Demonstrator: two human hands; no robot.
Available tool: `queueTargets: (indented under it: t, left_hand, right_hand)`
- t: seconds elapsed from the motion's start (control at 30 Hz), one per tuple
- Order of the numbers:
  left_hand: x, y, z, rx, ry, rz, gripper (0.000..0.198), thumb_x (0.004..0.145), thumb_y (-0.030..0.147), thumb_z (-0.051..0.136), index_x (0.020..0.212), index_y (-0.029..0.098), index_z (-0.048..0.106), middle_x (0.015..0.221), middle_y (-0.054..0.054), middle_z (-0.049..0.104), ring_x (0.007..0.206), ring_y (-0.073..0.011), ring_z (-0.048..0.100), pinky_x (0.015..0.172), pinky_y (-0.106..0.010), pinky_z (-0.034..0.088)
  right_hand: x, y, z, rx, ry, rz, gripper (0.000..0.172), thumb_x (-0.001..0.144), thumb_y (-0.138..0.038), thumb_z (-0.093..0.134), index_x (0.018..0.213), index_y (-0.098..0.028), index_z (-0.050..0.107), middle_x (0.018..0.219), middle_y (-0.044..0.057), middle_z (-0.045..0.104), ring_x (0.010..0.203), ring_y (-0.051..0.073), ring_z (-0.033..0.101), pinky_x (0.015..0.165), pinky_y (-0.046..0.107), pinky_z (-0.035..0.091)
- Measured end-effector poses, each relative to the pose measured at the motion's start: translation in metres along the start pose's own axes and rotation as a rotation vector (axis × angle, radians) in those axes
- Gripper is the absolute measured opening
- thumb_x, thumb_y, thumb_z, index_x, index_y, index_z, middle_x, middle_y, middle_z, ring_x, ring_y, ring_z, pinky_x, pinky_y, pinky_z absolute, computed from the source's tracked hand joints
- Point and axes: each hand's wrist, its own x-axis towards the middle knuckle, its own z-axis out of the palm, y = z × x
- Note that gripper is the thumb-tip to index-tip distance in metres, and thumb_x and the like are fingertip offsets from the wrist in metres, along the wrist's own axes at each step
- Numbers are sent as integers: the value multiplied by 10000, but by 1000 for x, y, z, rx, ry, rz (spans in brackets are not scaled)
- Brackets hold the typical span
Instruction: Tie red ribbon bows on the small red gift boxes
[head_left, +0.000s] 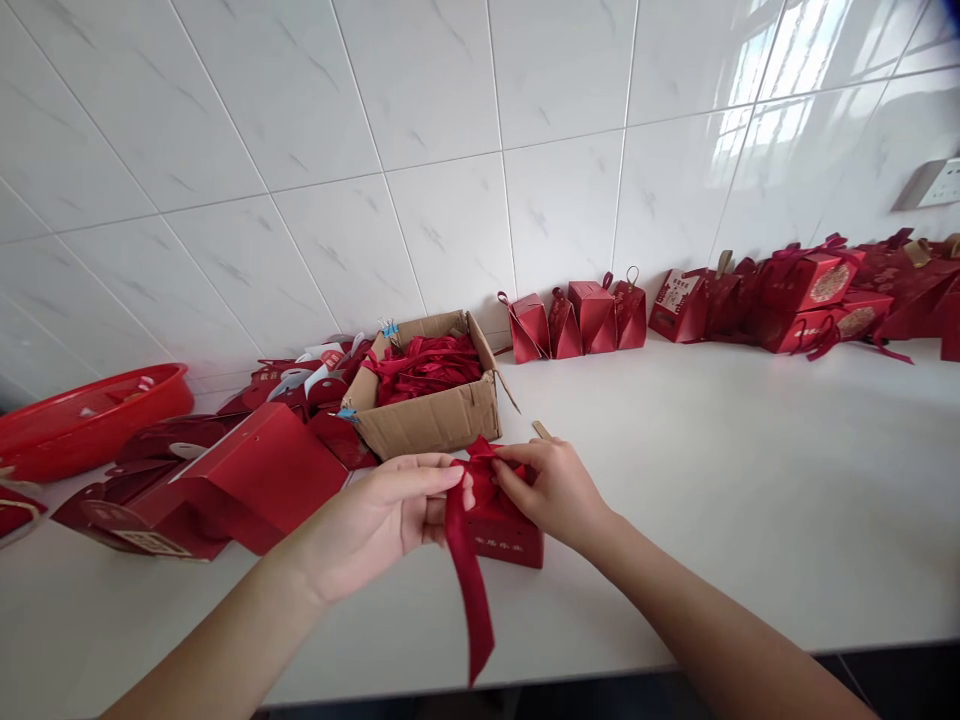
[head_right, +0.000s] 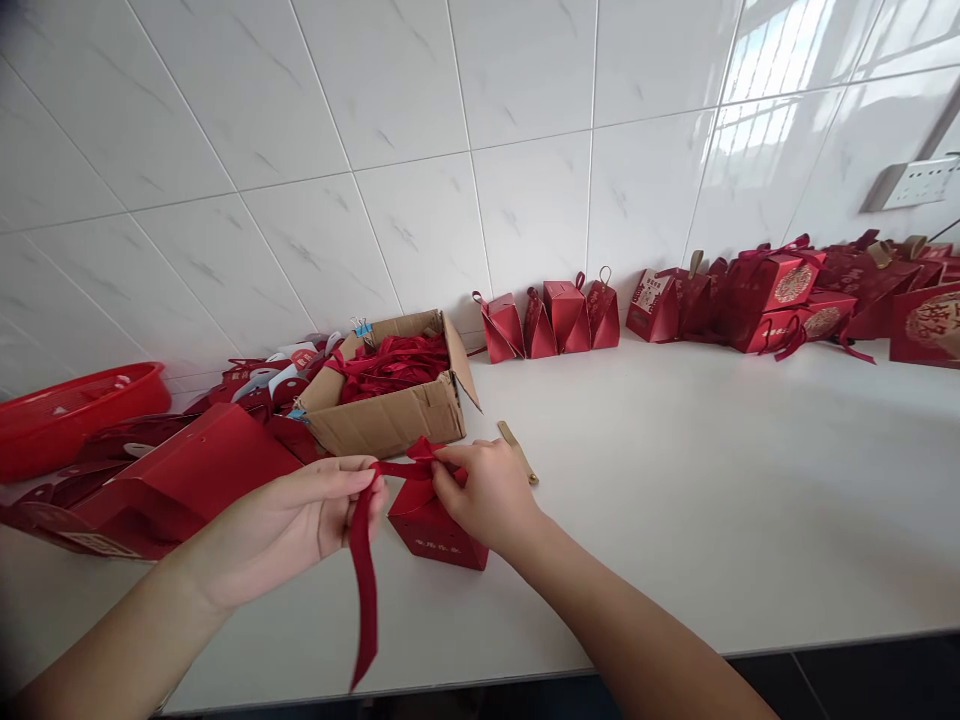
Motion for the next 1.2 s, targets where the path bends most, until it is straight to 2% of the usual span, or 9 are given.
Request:
queueTargets:
  t: [0.27, 0.33, 0.43, 0.53, 0.63, 0.77, 0.87, 1.0, 1.2]
  left_hand:
    - [2, -3, 7, -387, 361, 77, 80, 809, 142, 607, 806, 141, 687, 677, 6, 566, 565, -79, 527, 550, -197, 486]
    - [9, -1, 13, -442, 371, 81, 117, 814, 143, 603, 871, 131, 705, 640, 13, 558, 512, -64, 502, 493, -183, 458]
    - [21, 3, 23, -437, 257, 69, 157, 818, 170, 609, 933, 125, 707, 617, 24, 561, 464, -47, 472, 456, -176, 418]
    - [37, 9, 33, -269, 96, 41, 117, 807, 200, 615, 807, 123, 702, 625, 4, 596, 502, -66, 517, 473, -186, 404]
    - [53, 19, 36, 39, -27, 115, 139, 800, 243, 616, 751, 133, 686, 681, -28, 636, 576, -103, 560, 513, -210, 402]
    - [60, 26, 18, 440, 215, 480, 172, 803, 320, 617, 815, 165, 691, 770, -18, 647, 705, -125, 563, 657, -232, 436]
    - [56, 13, -3, 635, 387, 527, 257, 791, 406, 621, 899, 181, 683, 905, -40, 680, 862, -189, 596, 775, -290, 450]
    - [53, -21, -17, 661, 379, 386, 355, 770, 469, 630, 952, 170, 692, 1033, -87, 695, 988, -263, 610, 843, -359, 458]
    - [55, -51, -13, 491, 424, 545, 250, 810, 395, 615, 911, 174, 672, 1047, -80, 680, 1030, -242, 601, 891, -337, 451]
  right_hand:
    - [-2, -2, -1, 19, 21, -22, 250, 851, -213, 475, 774, -220, 712, 526, -21, 568, 502, 109, 437, 542, 237, 319]
    - [-4, -4, -2, -10, 25, -70, 215, 834, -211, 495, 752, -215, 694, 509, -29, 537, 507, 107, 430, 583, 243, 331]
    - [-5, -3, 0, -38, 40, -112, 153, 782, -253, 565, 650, -203, 624, 497, -37, 515, 508, 106, 431, 628, 260, 344]
    - [-3, 3, 5, -12, 55, -60, 237, 766, -225, 558, 535, -194, 511, 489, -27, 523, 496, 116, 460, 600, 267, 360]
    - [0, 8, 7, 57, 58, 25, 249, 821, -215, 507, 574, -203, 535, 560, -8, 616, 516, 132, 530, 601, 276, 409]
    - [1, 7, 4, 123, 36, 50, 350, 889, -323, 493, 568, -208, 567, 605, -10, 677, 493, 118, 533, 709, 318, 449]
    - [1, 4, 2, 106, 45, 43, 394, 891, -357, 487, 536, -201, 552, 573, 10, 649, 499, 130, 533, 582, 278, 424]
    - [-1, 2, 2, 100, 32, 17, 392, 902, -344, 458, 550, -195, 540, 509, 2, 576, 465, 116, 463, 472, 244, 339]
    - [-1, 3, 2, 211, 23, 24, 333, 896, -317, 467, 602, -196, 564, 602, 9, 646, 520, 123, 518, 510, 255, 395]
